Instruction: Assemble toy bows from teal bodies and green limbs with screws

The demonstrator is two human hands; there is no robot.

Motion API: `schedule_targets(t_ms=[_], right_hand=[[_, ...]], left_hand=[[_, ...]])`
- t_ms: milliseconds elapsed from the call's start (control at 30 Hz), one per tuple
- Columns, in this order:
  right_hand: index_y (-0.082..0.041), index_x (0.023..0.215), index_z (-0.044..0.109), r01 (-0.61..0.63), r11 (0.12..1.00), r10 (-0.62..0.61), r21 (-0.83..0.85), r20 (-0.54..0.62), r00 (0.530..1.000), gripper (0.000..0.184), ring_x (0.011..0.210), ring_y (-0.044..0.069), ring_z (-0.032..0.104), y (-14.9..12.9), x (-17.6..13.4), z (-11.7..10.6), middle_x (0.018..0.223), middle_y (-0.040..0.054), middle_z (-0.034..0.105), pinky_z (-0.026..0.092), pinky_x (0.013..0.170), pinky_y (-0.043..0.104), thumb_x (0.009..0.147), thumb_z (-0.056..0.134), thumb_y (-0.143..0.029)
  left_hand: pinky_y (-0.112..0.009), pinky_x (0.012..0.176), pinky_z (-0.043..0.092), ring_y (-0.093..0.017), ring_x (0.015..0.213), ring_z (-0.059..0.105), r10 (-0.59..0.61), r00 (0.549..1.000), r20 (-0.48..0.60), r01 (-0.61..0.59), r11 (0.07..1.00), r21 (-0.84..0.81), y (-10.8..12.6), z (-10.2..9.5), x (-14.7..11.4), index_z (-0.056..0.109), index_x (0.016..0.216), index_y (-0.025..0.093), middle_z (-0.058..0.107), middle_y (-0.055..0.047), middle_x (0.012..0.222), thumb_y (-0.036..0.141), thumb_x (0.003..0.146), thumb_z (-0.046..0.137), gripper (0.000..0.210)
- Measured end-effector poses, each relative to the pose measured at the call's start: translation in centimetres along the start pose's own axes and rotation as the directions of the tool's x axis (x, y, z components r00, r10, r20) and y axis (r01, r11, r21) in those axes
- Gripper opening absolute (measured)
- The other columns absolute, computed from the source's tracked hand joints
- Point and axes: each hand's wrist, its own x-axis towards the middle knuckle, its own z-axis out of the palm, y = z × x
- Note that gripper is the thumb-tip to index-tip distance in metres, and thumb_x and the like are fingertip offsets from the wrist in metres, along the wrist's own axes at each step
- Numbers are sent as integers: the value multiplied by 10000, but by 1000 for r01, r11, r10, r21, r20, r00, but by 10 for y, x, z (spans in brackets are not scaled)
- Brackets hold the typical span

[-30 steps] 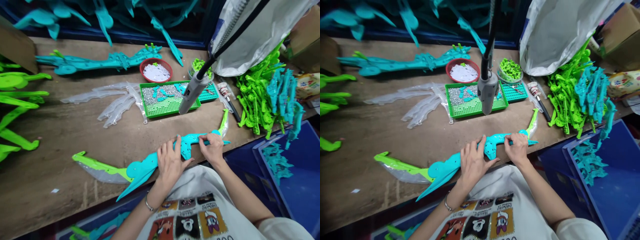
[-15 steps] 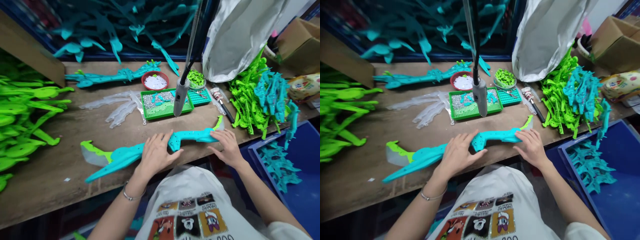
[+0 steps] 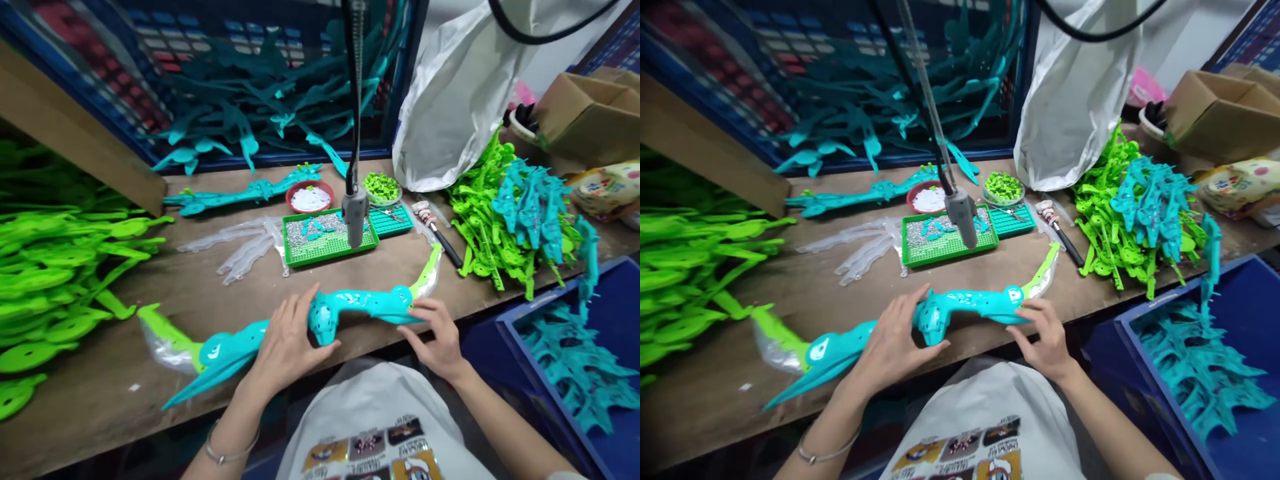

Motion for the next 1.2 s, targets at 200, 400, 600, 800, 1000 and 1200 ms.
schedule_targets(t_ms=[200,400,600,800,1000,1200], right_hand=[[-286,1302,575,-540,549,605,638,142,784,610,1208,281,647,35,42,-26,1356,108,618,560,1014,516,769,821,-453],[-227,1113,669,-718,321,513,617,524,680,522,910,249,754,31,62,-26,1098,92,768,636,862,442,673,899,-389],[-240,961,652,-637,451,440,626,465,768,413,919,257,756,36,50,-24,981,66,780,628,858,427,687,888,-441],[-273,964,616,-435,560,298,705,319,900,357,988,262,751,50,39,-22,987,34,749,614,873,463,745,855,-425],[-284,952,617,-452,576,236,681,391,890,335,1007,291,752,62,32,-19,1003,40,743,616,889,524,769,827,-469],[-329,941,716,-506,672,143,541,576,805,248,965,353,758,46,39,-6,985,100,766,650,792,548,734,854,-337]], left_hand=[[-520,955,507,-374,1179,560,107,961,-254,-61,981,182,0,13,-11,253,1609,283,504,-173,1278,390,821,760,943],[-477,946,491,-341,1122,587,236,898,-371,-90,924,371,3,23,-9,281,1587,334,514,-161,1230,326,820,764,906],[-467,921,471,-303,1070,615,294,834,-466,-40,875,482,10,27,-15,341,1483,396,568,-124,1219,315,795,787,825],[-469,913,424,-279,1053,624,389,766,-512,-54,833,551,11,30,-28,392,1355,421,630,-76,1235,250,777,797,726],[-487,952,419,-277,1102,611,307,809,-502,14,843,538,6,40,-44,400,1341,444,626,-66,1247,229,784,783,709],[-567,1112,322,-318,1252,562,-267,917,-295,364,865,346,14,32,-101,608,1231,357,623,-105,1274,410,861,672,380]])
